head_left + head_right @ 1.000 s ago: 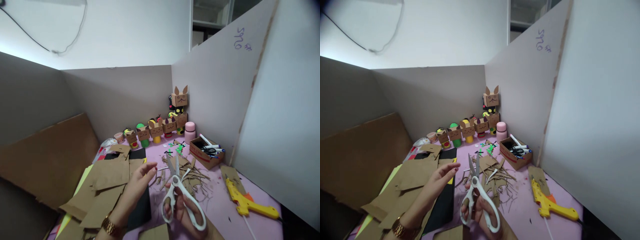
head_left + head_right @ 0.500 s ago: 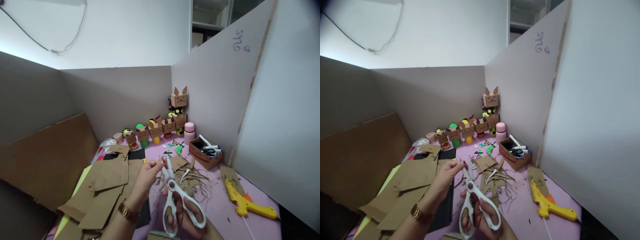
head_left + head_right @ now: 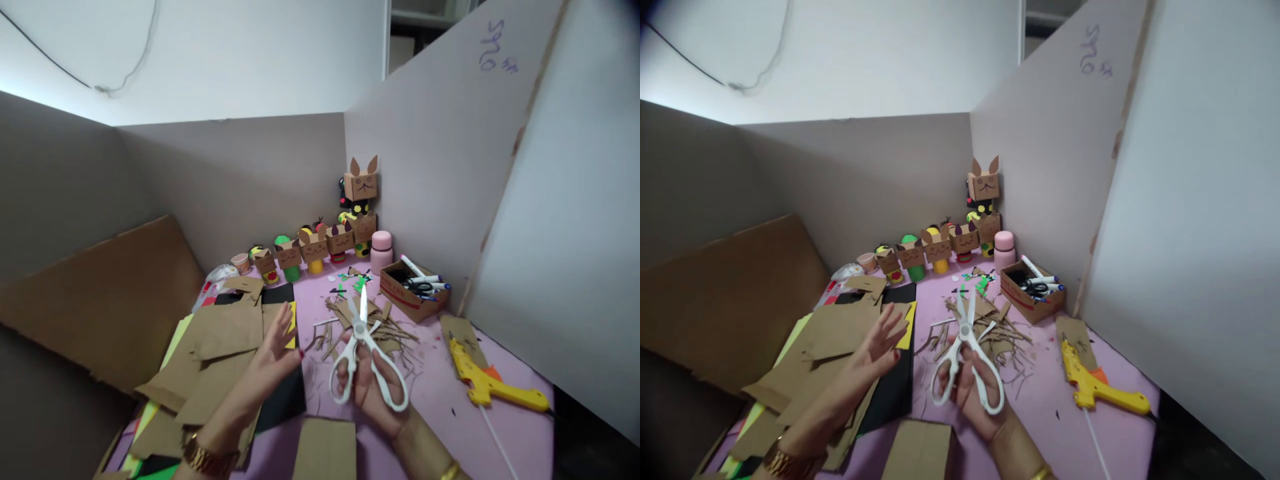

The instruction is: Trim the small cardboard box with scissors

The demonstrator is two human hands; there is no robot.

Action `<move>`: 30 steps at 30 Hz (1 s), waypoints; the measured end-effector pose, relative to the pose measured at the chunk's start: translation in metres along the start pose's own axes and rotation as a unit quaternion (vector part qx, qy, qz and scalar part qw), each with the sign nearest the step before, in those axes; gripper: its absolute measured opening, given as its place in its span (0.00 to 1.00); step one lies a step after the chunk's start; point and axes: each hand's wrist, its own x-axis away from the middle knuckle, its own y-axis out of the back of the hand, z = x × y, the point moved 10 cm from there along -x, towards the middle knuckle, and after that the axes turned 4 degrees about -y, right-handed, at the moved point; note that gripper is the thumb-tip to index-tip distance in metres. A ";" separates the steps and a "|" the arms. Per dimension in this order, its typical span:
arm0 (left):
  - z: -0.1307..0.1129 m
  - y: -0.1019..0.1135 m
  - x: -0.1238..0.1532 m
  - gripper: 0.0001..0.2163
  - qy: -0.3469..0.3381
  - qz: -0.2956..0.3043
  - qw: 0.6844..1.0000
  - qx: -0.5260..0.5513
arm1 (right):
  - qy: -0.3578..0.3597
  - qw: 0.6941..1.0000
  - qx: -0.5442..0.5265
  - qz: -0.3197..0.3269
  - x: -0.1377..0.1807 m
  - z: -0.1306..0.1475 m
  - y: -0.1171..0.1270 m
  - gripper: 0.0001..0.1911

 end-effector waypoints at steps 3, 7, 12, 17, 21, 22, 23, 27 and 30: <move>0.016 -0.022 0.048 0.43 0.044 0.211 0.973 -0.085 | 0.011 0.999 -0.031 -0.032 -0.002 0.008 0.013 0.22; 0.047 -0.032 0.099 0.55 0.127 0.289 0.933 -0.173 | 0.011 0.996 -0.047 -0.071 -0.002 0.013 0.029 0.20; 0.075 -0.040 0.101 0.50 0.138 0.155 0.977 -0.041 | 0.004 0.994 -0.009 -0.106 -0.003 0.008 0.034 0.20; 0.085 -0.031 0.084 0.47 0.150 0.013 0.963 0.224 | 0.051 0.984 0.070 -0.154 -0.002 0.005 0.039 0.23; 0.088 -0.014 0.072 0.45 0.138 -0.090 0.940 0.300 | 0.080 0.968 0.145 -0.188 0.002 0.007 0.046 0.28; 0.093 -0.012 0.070 0.42 0.138 -0.109 0.929 0.325 | 0.086 0.963 0.163 -0.197 0.003 0.008 0.048 0.28; 0.100 -0.010 0.068 0.38 0.139 -0.123 0.916 0.355 | 0.092 0.957 0.180 -0.208 0.005 0.010 0.050 0.28; 0.137 -0.005 0.065 0.13 0.175 -0.129 0.865 0.452 | 0.108 0.927 0.272 -0.234 0.006 0.015 0.056 0.29; 0.154 0.009 0.064 0.09 0.152 -0.111 0.862 0.471 | 0.122 0.888 0.376 -0.235 0.005 0.012 0.056 0.28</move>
